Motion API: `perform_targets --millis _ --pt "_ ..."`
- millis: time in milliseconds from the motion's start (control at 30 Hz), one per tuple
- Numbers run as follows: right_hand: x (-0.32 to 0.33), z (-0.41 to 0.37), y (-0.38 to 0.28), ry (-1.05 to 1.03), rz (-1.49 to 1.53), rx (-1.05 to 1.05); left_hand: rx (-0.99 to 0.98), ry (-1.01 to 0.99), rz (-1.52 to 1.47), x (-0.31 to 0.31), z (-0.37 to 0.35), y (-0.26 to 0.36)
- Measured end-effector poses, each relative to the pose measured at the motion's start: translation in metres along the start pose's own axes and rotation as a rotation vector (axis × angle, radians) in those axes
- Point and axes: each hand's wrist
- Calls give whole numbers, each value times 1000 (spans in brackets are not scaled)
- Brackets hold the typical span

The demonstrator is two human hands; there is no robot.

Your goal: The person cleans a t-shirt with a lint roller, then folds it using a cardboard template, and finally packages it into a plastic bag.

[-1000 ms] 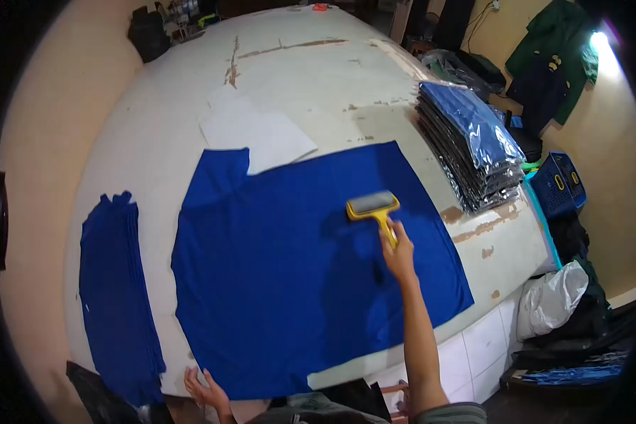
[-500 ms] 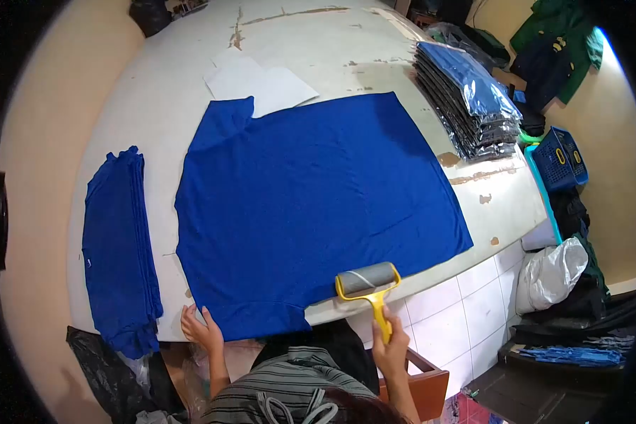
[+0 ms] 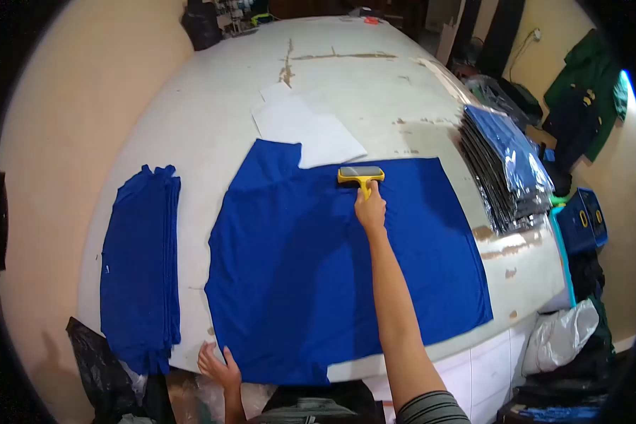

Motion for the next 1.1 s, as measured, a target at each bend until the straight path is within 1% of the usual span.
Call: perform_targets --millis 67,133,200,267,300,367,400,433,467,500,533,600,667,700,800,833,933,967,1067,1100 --pt "-18 41 -9 8 -31 -36 23 2 9 2 6 6" --pt "-28 57 -16 0 -45 -52 83 -29 11 5 9 11" --pt "-31 53 -11 1 -3 -39 126 -59 16 7 9 11" --pt "-26 34 0 6 7 15 110 -48 -15 7 10 8" --pt "-19 16 7 13 2 63 103 -41 -33 5 10 8" --pt "14 -44 10 -41 -40 32 116 -43 -30 4 12 8" --pt "32 -81 13 17 -41 144 111 -44 -24 4 13 9" --pt "57 -120 9 -48 -104 42 107 -50 -15 5 11 8" --pt "77 -157 14 -28 -55 149 120 -71 -11 6 10 7" --pt "101 -197 18 -89 -43 45 96 -60 -26 5 10 7" --pt "121 -234 27 -94 -95 16 68 -50 -40 4 9 6" --pt "162 -295 33 -111 -140 89 54 -62 -33 2 7 5" --pt "190 -344 66 -122 -71 5 27 -66 -13 4 6 -1" --pt "193 -356 64 -129 -70 -8 22 -74 1 3 6 -1" --pt "206 -385 46 -99 249 -335 2 -97 11 3 2 -1" --pt "204 -388 47 -92 245 -338 6 -103 11 3 1 -1" --pt "183 -391 54 -296 146 -284 13 -103 8 2 7 0" --pt "178 -388 51 -296 145 -278 7 -102 0 2 8 0" --pt "156 -365 33 -319 -84 21 27 -95 -2 6 6 0" --pt "147 -354 27 -330 -82 37 33 -92 -17 6 7 1"
Point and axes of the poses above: each hand's wrist, its own z-axis towards the middle knuckle, its own x-axis out of the back of the hand, y = z × x, and after that the axes turned 8 degrees about -x, right-handed
